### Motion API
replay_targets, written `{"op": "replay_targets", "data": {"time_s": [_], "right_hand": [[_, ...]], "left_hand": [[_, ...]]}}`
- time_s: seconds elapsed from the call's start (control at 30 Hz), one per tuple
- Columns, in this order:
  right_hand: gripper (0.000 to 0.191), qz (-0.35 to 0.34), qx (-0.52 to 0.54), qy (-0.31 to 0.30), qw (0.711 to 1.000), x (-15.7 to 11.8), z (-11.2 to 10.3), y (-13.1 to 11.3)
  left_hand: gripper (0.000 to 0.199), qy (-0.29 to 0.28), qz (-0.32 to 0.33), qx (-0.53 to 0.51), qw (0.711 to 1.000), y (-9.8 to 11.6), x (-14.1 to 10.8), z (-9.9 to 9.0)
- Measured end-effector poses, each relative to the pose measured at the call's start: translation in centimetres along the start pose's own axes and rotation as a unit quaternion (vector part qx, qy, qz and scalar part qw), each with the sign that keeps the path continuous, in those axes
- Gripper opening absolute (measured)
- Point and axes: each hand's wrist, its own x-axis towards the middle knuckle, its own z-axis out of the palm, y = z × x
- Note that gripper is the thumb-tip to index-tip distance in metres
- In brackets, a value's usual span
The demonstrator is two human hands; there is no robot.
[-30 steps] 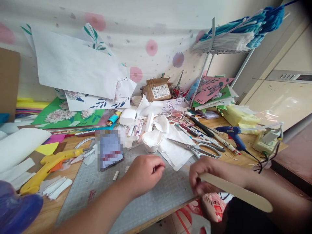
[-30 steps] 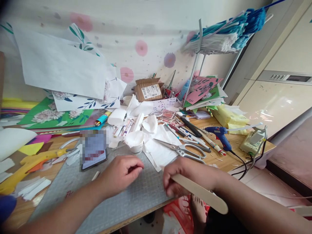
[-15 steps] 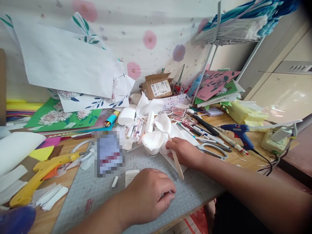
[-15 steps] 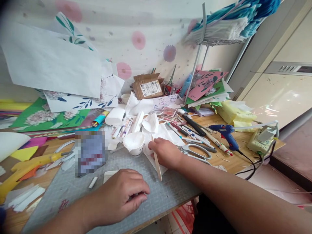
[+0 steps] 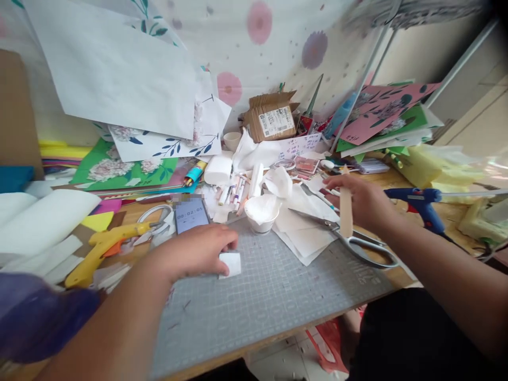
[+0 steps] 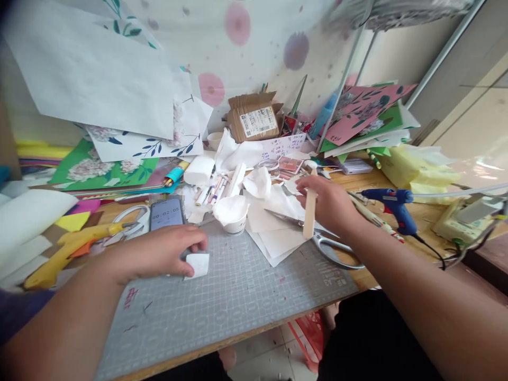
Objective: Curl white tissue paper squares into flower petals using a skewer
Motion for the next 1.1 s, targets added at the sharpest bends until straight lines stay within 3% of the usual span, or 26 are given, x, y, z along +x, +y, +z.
{"op": "replay_targets", "data": {"time_s": [0.07,0.17,0.23,0.37,0.5,0.63,0.77,0.87,0.93,1.03,1.1], "right_hand": [[0.016,-0.003,0.022,-0.002,1.000,-0.6,-0.2,-0.2],[0.016,-0.012,0.056,-0.024,0.998,-1.9,-0.4,-1.8],[0.021,-0.001,0.108,-0.072,0.992,-2.7,-0.6,-3.5],[0.025,0.030,0.270,-0.183,0.945,-4.0,-0.3,-7.1],[0.027,0.050,0.371,-0.247,0.894,-4.5,1.3,-9.3],[0.021,0.023,0.313,-0.196,0.929,-4.5,2.7,-10.1],[0.017,-0.010,0.277,-0.173,0.945,-4.3,2.8,-10.4],[0.017,-0.032,0.246,-0.184,0.951,-4.4,2.7,-10.3],[0.017,-0.051,0.237,-0.208,0.947,-4.3,2.6,-10.0],[0.013,-0.088,0.223,-0.276,0.931,-3.9,2.4,-9.2],[0.011,-0.119,0.185,-0.325,0.920,-3.7,2.5,-8.8]], "left_hand": [[0.005,-0.012,-0.002,-0.006,1.000,0.9,0.2,0.2],[0.012,0.000,0.015,-0.025,1.000,2.3,0.4,0.3],[0.011,0.023,0.031,-0.058,0.998,3.2,0.6,0.6],[0.020,0.099,0.039,-0.254,0.961,5.2,1.2,2.1],[0.028,0.125,0.028,-0.385,0.914,6.4,1.5,3.8],[0.028,0.144,0.027,-0.432,0.890,6.5,1.6,4.4],[0.031,0.116,0.048,-0.520,0.845,6.7,1.7,4.5],[0.015,0.106,0.037,-0.507,0.854,6.8,1.7,4.7],[0.018,0.097,0.016,-0.474,0.875,6.7,1.7,4.8],[0.018,0.080,0.006,-0.426,0.901,6.0,1.7,4.5],[0.015,0.116,0.003,-0.429,0.896,5.3,1.8,3.9]]}}
